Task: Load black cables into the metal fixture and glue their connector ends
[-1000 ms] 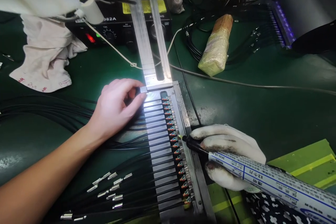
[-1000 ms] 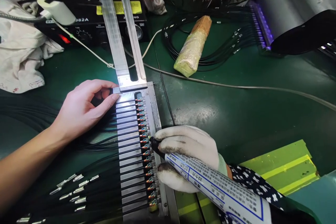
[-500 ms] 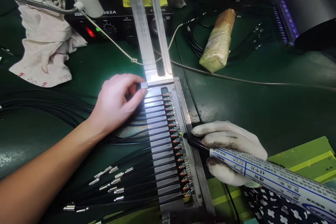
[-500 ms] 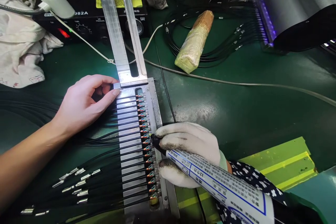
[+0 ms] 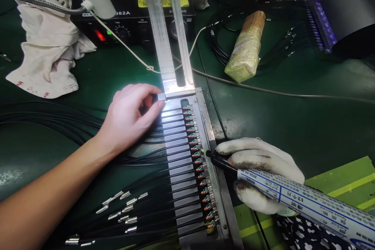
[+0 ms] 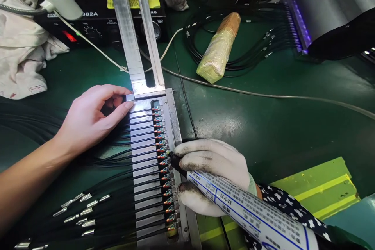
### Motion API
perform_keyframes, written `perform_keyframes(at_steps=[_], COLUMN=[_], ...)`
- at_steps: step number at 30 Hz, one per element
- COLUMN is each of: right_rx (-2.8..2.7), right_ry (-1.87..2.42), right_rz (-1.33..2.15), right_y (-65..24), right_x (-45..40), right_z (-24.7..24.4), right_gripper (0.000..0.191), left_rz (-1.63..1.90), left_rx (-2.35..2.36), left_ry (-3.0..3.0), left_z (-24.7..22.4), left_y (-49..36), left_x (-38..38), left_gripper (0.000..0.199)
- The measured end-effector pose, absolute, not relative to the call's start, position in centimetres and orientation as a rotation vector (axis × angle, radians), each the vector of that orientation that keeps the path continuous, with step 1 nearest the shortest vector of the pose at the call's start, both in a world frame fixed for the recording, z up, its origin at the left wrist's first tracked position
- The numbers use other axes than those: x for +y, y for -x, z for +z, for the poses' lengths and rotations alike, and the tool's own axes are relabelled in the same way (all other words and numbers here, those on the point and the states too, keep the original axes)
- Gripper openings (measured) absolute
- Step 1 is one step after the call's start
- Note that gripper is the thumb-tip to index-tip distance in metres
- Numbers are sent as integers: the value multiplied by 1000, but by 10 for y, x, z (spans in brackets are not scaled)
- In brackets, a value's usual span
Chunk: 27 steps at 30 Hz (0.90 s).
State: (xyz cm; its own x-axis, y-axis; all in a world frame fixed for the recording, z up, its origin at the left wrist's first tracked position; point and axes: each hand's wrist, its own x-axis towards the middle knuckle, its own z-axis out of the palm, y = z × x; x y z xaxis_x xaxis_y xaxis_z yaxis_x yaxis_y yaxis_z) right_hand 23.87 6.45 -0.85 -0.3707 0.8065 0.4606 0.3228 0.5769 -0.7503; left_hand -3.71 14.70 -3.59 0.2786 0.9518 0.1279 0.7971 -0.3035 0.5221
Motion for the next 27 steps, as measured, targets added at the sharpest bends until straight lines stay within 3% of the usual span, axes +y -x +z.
perform_keyframes(at_steps=[27], right_rx=[-1928], right_ry=[904], right_rz=[717], right_y=[-239], right_x=[64], right_z=[-11], right_gripper=[21], left_rz=[590], left_rx=[1596], left_ry=[-2188], left_z=[-35], left_y=[37], left_x=[146], left_gripper=[24])
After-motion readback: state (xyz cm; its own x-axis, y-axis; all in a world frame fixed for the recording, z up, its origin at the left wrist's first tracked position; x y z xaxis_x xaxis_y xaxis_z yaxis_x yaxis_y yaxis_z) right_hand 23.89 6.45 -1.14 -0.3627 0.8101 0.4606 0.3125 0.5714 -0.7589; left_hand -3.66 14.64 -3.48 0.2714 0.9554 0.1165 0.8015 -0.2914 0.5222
